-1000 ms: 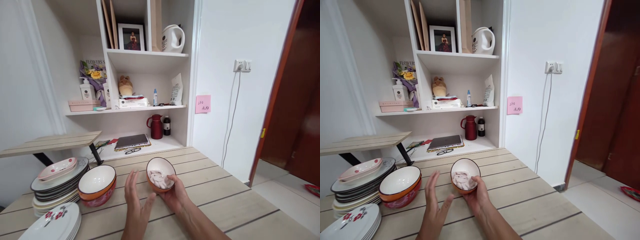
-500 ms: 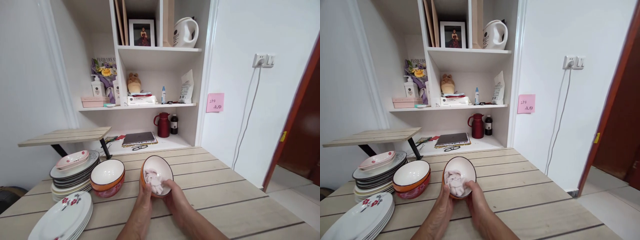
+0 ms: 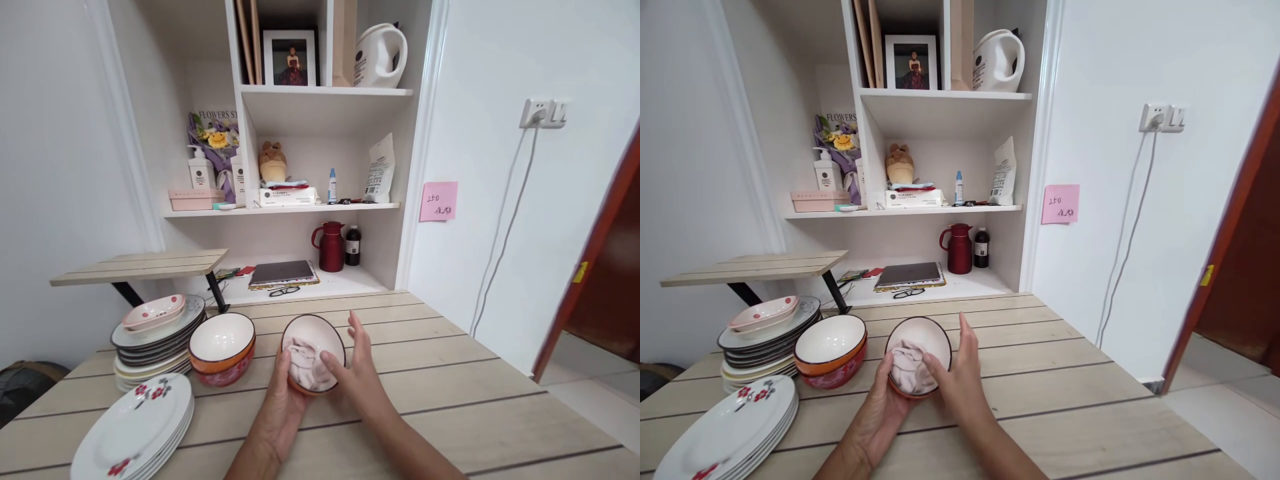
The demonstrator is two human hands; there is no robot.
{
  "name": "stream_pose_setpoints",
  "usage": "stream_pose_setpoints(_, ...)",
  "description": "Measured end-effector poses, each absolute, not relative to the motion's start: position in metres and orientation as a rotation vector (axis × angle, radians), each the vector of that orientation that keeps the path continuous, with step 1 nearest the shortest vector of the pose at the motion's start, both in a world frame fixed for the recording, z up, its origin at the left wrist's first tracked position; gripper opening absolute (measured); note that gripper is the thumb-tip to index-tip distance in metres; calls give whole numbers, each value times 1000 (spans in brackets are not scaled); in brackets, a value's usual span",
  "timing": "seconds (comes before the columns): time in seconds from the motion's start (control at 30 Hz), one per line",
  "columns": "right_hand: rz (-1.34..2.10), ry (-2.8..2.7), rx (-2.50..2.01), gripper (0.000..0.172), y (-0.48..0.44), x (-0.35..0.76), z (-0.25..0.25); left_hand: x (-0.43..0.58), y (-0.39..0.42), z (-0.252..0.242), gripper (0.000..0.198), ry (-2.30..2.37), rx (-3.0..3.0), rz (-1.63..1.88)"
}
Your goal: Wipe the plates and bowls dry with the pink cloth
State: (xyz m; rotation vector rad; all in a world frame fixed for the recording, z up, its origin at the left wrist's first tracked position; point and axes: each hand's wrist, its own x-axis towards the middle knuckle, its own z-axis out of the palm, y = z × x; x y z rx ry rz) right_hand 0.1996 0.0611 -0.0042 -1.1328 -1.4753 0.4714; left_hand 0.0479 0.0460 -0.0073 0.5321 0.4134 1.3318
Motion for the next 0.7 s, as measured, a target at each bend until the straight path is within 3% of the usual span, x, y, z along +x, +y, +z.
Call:
stream_pose_setpoints(0.07, 269, -1575, -1040, 68, 53, 208, 9, 47, 46, -7, 53, 451, 510, 1330)
stream_pose_setpoints(0.17, 295, -1828, -843, 41, 41, 210, 22, 46, 45, -4, 56, 484, 489, 1342)
stream_pose_setpoints(0.23, 376, -1975, -837, 47, 37, 207, 23, 46, 43, -2, 55, 476, 505, 1343)
stream_pose_setpoints(0.37, 373, -2185, -984, 81, 37, 199, 19, 47, 41, -3, 52, 444, 573, 1321)
stream_pose_setpoints(0.6, 359, -2271, -1011, 95, 36, 194, 16, 46, 42, -8, 57, 466, 616, 1259)
stream_pose_setpoints(0.7, 372, -2227, -1081, 92, 34, 188, 14, 46, 40, -7, 59, 484, 667, 1249)
